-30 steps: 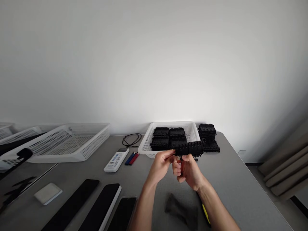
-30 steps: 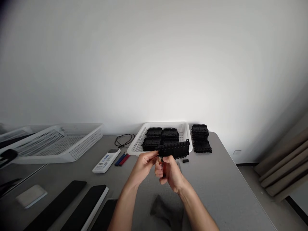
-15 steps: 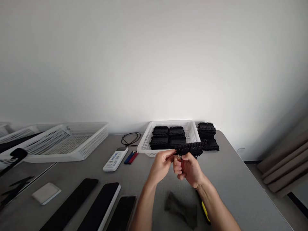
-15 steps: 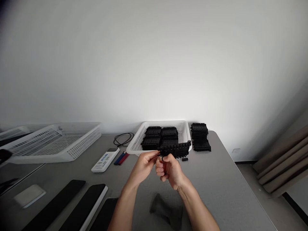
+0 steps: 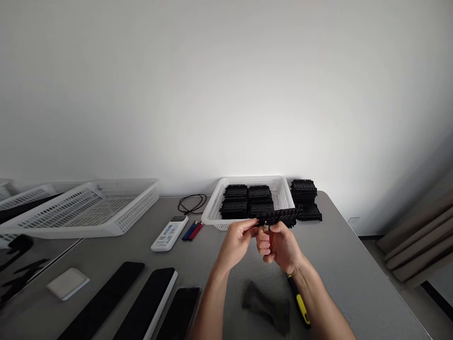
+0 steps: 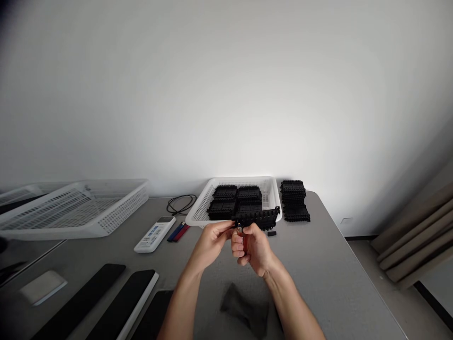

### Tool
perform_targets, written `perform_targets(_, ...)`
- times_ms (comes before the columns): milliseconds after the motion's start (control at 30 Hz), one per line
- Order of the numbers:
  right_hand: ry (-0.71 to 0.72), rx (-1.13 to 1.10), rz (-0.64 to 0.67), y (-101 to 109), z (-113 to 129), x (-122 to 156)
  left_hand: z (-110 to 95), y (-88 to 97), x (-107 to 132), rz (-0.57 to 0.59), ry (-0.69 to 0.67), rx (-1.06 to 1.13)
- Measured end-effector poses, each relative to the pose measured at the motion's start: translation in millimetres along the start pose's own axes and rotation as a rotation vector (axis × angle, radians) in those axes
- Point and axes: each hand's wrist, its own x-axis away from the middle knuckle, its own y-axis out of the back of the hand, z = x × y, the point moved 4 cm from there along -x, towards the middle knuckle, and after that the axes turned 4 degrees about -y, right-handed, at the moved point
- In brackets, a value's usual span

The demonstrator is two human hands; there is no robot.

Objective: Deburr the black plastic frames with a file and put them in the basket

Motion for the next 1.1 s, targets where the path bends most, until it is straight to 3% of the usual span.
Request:
perform_targets(300, -0.006, -0.032, -0.003, 8, 6, 1, -2, 6.3, 2, -0.025, 0.048, 0.090)
perform_targets(1100, 0.127, -0.116, -0.110, 36, 31, 19, 11, 37.4, 12, -0.259, 0.162, 0.110)
